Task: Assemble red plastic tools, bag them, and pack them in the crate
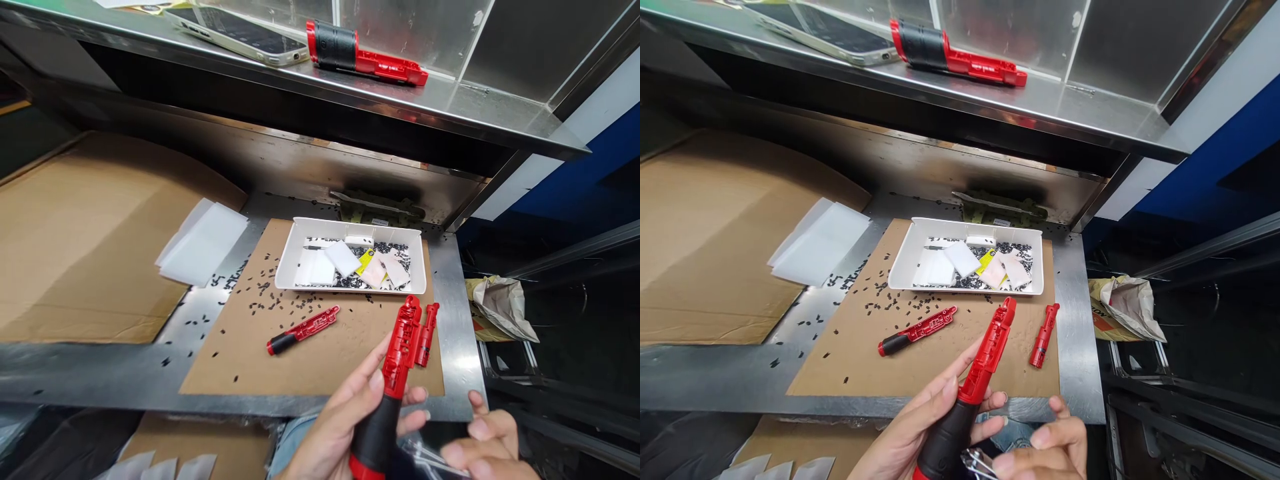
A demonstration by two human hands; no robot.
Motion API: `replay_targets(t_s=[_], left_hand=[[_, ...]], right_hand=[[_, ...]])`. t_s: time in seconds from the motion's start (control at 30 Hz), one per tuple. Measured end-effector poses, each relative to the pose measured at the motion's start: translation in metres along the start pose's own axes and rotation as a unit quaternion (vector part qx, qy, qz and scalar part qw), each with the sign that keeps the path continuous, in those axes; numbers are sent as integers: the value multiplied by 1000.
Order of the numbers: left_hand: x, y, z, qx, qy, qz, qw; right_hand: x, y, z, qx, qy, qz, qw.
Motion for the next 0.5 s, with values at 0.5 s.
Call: replay_targets(t_s=[0.5], left_hand=[[1, -1, -1, -20, 6, -20, 1000]], right_hand=[[20, -15, 8, 71, 41, 1, 997]])
Point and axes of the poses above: each hand's wrist, its own x-axis away from the middle knuckle, its own y-axis out of the back of the hand, z = x × y, the point moved 6 cm from there along -x, towards the middle knuckle, and after that the axes turned 4 degrees about -z, right-handed, at the moved point
